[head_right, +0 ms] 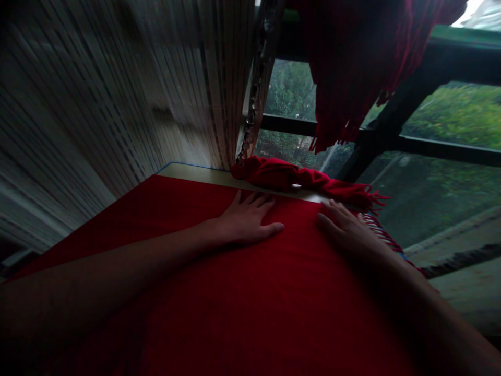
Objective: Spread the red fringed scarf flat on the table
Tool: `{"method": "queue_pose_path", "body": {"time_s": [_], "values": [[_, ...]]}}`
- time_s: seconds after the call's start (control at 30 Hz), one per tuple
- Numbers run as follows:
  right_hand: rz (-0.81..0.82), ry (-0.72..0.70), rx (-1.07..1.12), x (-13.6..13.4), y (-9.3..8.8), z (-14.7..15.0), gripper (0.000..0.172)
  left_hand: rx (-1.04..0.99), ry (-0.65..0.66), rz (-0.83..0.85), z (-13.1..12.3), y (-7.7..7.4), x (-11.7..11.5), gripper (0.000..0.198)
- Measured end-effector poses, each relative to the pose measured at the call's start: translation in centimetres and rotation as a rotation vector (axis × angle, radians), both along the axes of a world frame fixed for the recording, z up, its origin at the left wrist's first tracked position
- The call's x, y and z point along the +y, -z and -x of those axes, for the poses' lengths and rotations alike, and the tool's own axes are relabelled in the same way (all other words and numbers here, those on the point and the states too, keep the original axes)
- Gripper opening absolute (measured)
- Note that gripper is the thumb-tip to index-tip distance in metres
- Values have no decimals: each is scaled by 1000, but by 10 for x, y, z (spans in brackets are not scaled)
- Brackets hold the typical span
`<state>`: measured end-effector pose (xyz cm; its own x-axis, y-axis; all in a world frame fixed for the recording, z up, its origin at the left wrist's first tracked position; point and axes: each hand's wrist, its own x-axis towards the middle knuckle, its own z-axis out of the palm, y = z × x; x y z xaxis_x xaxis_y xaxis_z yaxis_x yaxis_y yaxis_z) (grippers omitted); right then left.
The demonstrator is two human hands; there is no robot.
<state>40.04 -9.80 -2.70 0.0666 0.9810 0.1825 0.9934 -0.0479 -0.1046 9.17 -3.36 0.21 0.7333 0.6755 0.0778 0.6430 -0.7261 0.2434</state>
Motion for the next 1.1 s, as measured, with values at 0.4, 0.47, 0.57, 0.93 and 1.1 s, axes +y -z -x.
{"method": "queue_pose_path", "body": {"time_s": [0.4,0.47,0.57,0.93,1.1], "values": [[8,47,80,0,-1,4,79,-5,2,-10,0,1,0,91],[-4,42,87,0,-2,5,76,-7,6,-9,0,1,0,91],[-6,30,120,-2,-7,8,74,-6,5,-12,0,1,0,91],[77,68,86,-1,-5,8,79,-1,4,-4,1,-1,1,91],[-21,30,79,-1,-4,7,77,-4,5,-9,0,0,1,90]]}}
